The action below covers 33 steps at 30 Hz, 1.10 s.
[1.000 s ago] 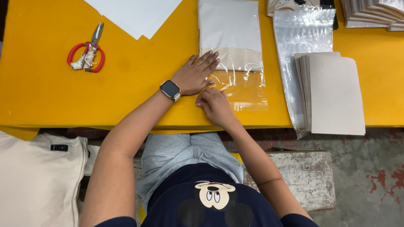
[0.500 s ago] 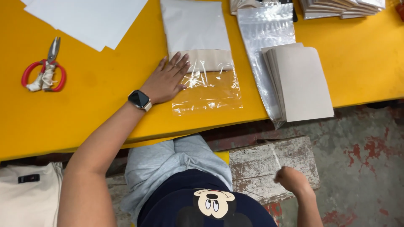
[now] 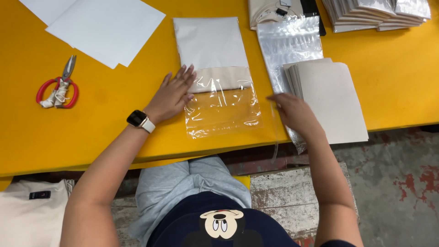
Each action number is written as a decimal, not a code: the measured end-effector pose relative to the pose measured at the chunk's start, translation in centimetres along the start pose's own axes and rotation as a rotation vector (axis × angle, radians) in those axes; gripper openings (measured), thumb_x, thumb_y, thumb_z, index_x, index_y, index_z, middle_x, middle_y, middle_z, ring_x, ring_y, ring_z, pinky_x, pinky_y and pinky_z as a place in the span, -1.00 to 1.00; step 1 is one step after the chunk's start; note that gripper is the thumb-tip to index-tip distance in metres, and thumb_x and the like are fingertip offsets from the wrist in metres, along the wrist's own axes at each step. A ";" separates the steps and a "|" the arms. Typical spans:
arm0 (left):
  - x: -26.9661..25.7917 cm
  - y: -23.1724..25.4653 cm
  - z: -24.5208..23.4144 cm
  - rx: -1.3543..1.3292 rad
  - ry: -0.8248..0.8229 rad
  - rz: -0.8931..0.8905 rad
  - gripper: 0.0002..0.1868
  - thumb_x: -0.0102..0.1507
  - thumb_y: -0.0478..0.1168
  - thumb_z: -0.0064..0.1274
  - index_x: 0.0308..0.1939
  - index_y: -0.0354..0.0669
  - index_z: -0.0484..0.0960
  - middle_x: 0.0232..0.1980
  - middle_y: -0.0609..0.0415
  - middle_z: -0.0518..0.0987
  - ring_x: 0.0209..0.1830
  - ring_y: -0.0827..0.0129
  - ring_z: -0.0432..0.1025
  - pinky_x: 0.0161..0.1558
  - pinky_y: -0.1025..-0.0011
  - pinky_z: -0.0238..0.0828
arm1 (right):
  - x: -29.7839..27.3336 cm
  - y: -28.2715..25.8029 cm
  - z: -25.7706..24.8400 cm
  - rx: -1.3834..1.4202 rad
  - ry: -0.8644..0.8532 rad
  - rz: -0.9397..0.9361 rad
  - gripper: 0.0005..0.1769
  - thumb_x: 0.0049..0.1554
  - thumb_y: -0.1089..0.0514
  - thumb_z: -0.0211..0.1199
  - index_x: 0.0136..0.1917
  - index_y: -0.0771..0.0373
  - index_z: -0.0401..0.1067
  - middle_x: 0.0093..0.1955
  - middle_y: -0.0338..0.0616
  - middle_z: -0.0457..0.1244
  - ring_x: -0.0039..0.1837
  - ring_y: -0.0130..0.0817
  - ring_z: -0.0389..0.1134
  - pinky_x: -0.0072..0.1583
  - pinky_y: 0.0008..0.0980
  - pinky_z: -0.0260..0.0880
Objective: Folding a white t-shirt and placing it into a clear plastic bag for final packaging.
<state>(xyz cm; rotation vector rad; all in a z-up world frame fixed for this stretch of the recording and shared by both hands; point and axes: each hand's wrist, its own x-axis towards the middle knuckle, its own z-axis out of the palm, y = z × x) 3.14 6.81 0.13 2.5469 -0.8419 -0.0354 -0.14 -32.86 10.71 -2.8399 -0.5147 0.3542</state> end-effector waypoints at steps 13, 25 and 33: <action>-0.7 -0.2 1.6 0.277 -0.125 0.113 -0.30 0.47 0.23 -0.56 0.60 -0.03 0.05 0.71 0.02 -0.07 0.70 0.09 -0.22 0.54 -0.14 -0.29 | 8.0 4.5 7.2 -0.350 0.312 -0.802 -0.42 0.31 0.23 -0.13 0.59 0.18 0.18 0.60 -0.01 0.12 0.63 0.01 0.04 0.41 -0.03 0.21; -10.2 4.7 1.3 0.618 -0.204 0.415 0.27 0.01 0.59 -0.16 0.60 -0.04 -0.07 0.67 0.03 -0.01 0.68 0.21 -0.18 0.59 0.02 -0.41 | -0.9 3.2 10.8 -0.272 0.366 -0.839 -0.53 0.37 -0.04 -0.01 0.47 0.08 0.35 0.51 -0.24 0.23 0.54 -0.21 0.18 0.33 -0.22 0.20; -11.3 5.7 8.5 0.499 0.364 0.282 -0.39 0.42 0.18 -0.19 0.49 0.05 0.34 0.48 0.12 0.41 0.51 0.26 0.26 0.46 0.00 0.07 | -2.0 2.8 10.7 -0.100 0.330 -0.822 -0.61 0.35 -0.03 -0.01 0.32 0.06 0.49 0.38 -0.22 0.35 0.42 -0.25 0.34 0.26 -0.23 0.31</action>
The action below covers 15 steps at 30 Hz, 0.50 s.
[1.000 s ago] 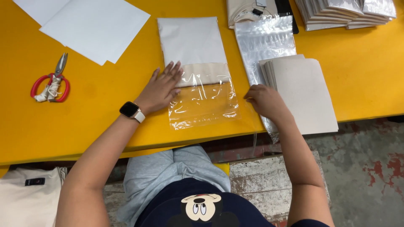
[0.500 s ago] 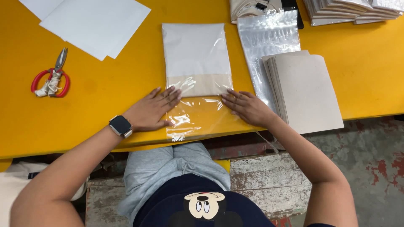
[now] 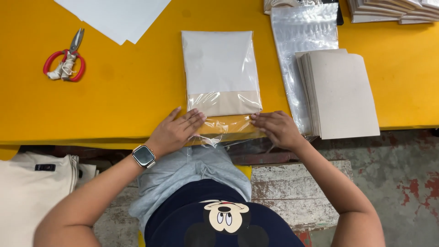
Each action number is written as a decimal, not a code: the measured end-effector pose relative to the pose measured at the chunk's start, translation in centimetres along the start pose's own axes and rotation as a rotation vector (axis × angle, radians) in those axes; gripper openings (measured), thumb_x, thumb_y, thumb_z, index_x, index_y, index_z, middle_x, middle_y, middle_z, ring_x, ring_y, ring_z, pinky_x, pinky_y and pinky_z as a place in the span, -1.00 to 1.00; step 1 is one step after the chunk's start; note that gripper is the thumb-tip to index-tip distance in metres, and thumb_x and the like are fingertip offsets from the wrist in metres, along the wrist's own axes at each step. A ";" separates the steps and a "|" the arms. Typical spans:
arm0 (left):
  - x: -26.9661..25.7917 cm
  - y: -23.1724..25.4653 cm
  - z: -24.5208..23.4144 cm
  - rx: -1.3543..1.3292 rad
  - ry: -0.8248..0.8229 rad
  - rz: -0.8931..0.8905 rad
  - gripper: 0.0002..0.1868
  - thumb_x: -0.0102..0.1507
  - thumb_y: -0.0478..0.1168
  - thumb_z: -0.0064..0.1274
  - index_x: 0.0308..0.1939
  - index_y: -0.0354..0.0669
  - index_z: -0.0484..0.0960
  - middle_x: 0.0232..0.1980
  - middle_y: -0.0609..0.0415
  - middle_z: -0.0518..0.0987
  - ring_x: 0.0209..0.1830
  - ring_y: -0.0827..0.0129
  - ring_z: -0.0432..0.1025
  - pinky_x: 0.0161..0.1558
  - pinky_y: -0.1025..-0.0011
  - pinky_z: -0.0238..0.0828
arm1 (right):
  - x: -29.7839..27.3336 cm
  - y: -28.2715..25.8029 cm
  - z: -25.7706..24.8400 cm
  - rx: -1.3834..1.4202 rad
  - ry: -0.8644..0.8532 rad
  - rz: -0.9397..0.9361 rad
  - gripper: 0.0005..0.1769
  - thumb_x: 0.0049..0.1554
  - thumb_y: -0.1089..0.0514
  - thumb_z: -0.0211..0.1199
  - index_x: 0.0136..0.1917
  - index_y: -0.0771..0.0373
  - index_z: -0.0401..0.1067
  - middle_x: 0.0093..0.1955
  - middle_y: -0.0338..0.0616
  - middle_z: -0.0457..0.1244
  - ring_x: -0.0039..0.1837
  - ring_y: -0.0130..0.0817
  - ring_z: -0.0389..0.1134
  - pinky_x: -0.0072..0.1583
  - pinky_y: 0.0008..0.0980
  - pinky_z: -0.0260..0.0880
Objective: Folding a white t-shirt and placing it into a clear plastic bag for final packaging.
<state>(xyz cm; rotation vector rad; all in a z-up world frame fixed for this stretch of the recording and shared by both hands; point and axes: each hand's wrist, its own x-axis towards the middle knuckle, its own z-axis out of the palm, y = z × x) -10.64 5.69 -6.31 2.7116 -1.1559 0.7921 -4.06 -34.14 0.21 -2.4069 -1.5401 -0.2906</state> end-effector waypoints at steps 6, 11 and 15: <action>3.2 -1.2 -1.7 -0.823 -0.020 -0.633 -0.61 0.49 0.14 -0.28 0.19 0.30 0.65 0.16 0.36 0.66 0.29 0.50 0.47 0.52 0.09 -0.12 | 3.5 0.3 0.4 0.730 0.326 0.613 -0.63 0.38 0.09 0.01 -0.08 0.21 0.60 -0.22 -0.21 0.41 -0.14 -0.36 0.44 -0.02 -0.35 0.42; 6.4 -1.2 -1.5 -1.071 0.349 -1.041 -0.81 0.48 -0.19 -0.07 -0.12 -0.12 0.64 -0.30 0.09 0.64 -0.28 0.36 0.60 -0.12 0.37 0.56 | 5.4 1.0 2.8 0.865 0.590 0.805 -0.66 0.45 0.17 -0.11 -0.02 0.32 0.43 -0.26 -0.04 0.35 -0.20 -0.27 0.46 -0.09 -0.39 0.52; 7.5 -1.2 -1.7 -0.961 0.347 -1.126 -0.84 0.50 -0.22 -0.15 -0.09 -0.14 0.54 -0.35 0.05 0.63 -0.37 0.34 0.59 -0.23 0.37 0.55 | 8.2 -0.3 1.8 0.682 0.542 0.894 -0.69 0.44 0.22 -0.11 -0.06 0.29 0.40 -0.35 -0.05 0.32 -0.30 -0.28 0.42 -0.18 -0.36 0.48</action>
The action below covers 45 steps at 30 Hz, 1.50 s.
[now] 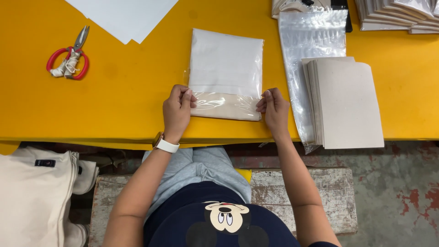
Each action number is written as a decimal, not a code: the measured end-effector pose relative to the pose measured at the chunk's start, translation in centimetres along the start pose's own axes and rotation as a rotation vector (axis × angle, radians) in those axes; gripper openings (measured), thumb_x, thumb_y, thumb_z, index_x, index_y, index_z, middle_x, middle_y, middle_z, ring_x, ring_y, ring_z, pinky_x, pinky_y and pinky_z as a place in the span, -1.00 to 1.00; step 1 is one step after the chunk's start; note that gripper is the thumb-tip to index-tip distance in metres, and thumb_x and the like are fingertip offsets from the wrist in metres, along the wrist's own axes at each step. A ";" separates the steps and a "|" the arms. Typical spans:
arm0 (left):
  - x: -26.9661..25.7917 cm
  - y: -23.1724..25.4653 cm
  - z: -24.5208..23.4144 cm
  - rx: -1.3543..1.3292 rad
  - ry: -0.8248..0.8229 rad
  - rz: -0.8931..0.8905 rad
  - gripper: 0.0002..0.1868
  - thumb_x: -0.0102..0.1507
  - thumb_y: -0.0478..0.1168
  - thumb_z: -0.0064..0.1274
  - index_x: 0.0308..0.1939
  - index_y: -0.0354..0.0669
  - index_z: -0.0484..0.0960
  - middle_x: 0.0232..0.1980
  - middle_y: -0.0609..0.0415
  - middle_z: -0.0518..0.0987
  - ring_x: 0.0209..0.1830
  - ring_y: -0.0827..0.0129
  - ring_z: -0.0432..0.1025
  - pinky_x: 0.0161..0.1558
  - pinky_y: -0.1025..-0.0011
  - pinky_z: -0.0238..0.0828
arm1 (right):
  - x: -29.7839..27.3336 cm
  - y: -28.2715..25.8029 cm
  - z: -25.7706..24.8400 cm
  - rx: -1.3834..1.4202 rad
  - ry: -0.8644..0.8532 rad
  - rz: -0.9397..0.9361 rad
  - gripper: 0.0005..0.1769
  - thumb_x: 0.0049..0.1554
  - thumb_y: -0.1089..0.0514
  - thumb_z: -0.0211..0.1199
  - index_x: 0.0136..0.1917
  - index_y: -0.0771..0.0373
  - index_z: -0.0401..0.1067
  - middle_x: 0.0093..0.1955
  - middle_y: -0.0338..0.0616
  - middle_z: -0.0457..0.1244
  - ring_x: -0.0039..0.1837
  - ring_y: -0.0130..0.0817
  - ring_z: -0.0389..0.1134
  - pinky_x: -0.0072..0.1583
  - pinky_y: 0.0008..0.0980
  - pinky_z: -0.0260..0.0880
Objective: Folding a white t-shirt and placing it into a clear plastic bag for final packaging.
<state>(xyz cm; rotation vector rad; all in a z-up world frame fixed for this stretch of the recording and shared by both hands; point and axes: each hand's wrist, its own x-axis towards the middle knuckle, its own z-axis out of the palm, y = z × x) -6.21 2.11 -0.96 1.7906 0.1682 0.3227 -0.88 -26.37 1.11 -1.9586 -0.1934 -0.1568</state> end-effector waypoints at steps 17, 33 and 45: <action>2.0 3.7 -0.6 0.234 -0.078 -0.199 -0.86 0.47 -0.28 -0.22 -0.06 -0.19 0.47 -0.41 0.02 0.63 -0.43 0.31 0.61 -0.29 0.36 0.50 | 1.1 -1.0 1.7 -0.207 0.063 0.228 -0.72 0.43 0.22 -0.12 -0.07 0.26 0.35 -0.45 -0.16 0.24 -0.40 -0.44 0.29 -0.35 -0.54 0.29; 1.6 2.6 -0.6 0.217 -0.028 -0.098 -0.84 0.49 -0.24 -0.26 -0.04 -0.20 0.43 -0.40 -0.10 0.63 -0.36 0.13 0.61 -0.23 0.29 0.51 | 1.3 1.3 2.3 -0.243 0.146 0.068 -0.70 0.46 0.23 -0.21 -0.08 0.22 0.27 -0.45 -0.14 0.25 -0.43 -0.40 0.30 -0.34 -0.53 0.27; 6.6 0.3 -1.8 0.182 -0.302 -0.438 -0.89 0.20 -0.30 -0.01 -0.21 -0.21 0.49 -0.44 -0.03 0.67 -0.49 0.24 0.63 -0.51 0.33 0.62 | 3.6 -1.0 1.5 -0.411 -0.110 0.251 -0.66 0.38 0.22 -0.07 -0.19 0.26 0.39 -0.52 -0.18 0.26 -0.50 -0.47 0.31 -0.48 -0.55 0.23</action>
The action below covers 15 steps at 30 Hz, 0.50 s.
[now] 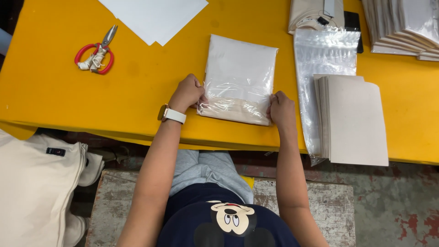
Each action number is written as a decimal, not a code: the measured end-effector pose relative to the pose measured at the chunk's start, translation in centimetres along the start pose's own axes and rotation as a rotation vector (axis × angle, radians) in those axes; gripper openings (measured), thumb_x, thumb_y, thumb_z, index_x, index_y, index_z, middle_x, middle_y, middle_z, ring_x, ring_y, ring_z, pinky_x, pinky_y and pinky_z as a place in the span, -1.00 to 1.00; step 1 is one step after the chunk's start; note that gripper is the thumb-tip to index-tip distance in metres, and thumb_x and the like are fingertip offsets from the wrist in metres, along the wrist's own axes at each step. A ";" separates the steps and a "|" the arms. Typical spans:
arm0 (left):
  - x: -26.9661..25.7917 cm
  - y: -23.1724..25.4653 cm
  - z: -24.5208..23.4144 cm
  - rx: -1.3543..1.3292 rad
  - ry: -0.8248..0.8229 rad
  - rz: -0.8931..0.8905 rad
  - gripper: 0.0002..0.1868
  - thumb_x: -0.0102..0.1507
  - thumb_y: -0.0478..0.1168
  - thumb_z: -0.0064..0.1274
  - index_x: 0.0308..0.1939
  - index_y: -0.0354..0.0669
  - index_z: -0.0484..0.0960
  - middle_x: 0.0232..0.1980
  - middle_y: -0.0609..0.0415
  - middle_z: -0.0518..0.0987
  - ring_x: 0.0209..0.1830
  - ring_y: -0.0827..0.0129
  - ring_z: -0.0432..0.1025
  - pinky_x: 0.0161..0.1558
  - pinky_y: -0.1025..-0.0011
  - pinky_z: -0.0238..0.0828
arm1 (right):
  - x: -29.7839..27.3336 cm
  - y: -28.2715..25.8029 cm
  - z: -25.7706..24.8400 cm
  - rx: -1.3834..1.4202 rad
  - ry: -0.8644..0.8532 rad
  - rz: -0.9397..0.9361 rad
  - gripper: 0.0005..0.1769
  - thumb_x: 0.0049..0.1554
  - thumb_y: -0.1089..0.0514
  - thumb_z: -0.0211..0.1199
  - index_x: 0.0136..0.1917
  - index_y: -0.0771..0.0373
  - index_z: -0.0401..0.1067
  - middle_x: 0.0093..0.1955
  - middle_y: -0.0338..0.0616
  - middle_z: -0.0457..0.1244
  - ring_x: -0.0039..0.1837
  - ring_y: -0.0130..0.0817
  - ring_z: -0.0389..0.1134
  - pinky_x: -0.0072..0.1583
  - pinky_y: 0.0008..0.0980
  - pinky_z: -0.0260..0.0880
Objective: Folding a white t-shirt and placing it into a clear plastic bag for final packaging.
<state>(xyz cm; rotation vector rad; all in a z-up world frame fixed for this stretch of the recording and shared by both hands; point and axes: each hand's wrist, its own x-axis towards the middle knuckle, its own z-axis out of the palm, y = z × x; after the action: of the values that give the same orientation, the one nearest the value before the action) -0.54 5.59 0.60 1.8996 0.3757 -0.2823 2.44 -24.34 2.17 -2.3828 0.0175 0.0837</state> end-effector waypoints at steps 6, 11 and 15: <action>-2.8 6.7 0.5 0.601 0.620 0.457 -0.53 0.33 -0.21 0.16 0.23 -0.44 0.45 -0.06 -0.35 0.60 -0.05 -0.22 0.56 -0.07 -0.09 0.50 | 0.1 -1.4 -0.6 -0.004 -0.017 0.082 -0.66 0.36 0.18 -0.02 -0.19 0.31 0.44 -0.52 -0.12 0.27 -0.50 -0.34 0.35 -0.46 -0.45 0.30; 3.2 4.0 4.7 0.868 -0.104 0.763 -0.12 0.39 0.34 -0.21 0.61 -0.15 0.08 0.67 -0.15 0.02 0.67 -0.07 -0.16 0.52 -0.21 -0.30 | -0.2 -1.1 -1.1 0.139 -0.048 0.119 -0.67 0.38 0.18 -0.09 -0.13 0.33 0.41 -0.48 -0.07 0.26 -0.44 -0.31 0.37 -0.39 -0.44 0.37; 1.8 5.1 3.7 0.888 -0.153 0.721 -0.08 0.37 0.37 -0.23 0.61 -0.13 0.03 0.68 -0.13 -0.04 0.67 -0.07 -0.19 0.53 -0.21 -0.30 | -2.8 -0.7 -2.9 -0.251 0.074 -0.303 -0.66 0.36 0.10 -0.03 -0.07 0.44 0.34 -0.33 0.45 0.27 -0.16 0.53 0.35 -0.14 0.36 0.25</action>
<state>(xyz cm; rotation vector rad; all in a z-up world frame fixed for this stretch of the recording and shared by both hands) 3.01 0.67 3.02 2.6951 -0.6530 -0.0986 -0.20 -25.83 4.94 -2.6077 -0.3363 -0.1553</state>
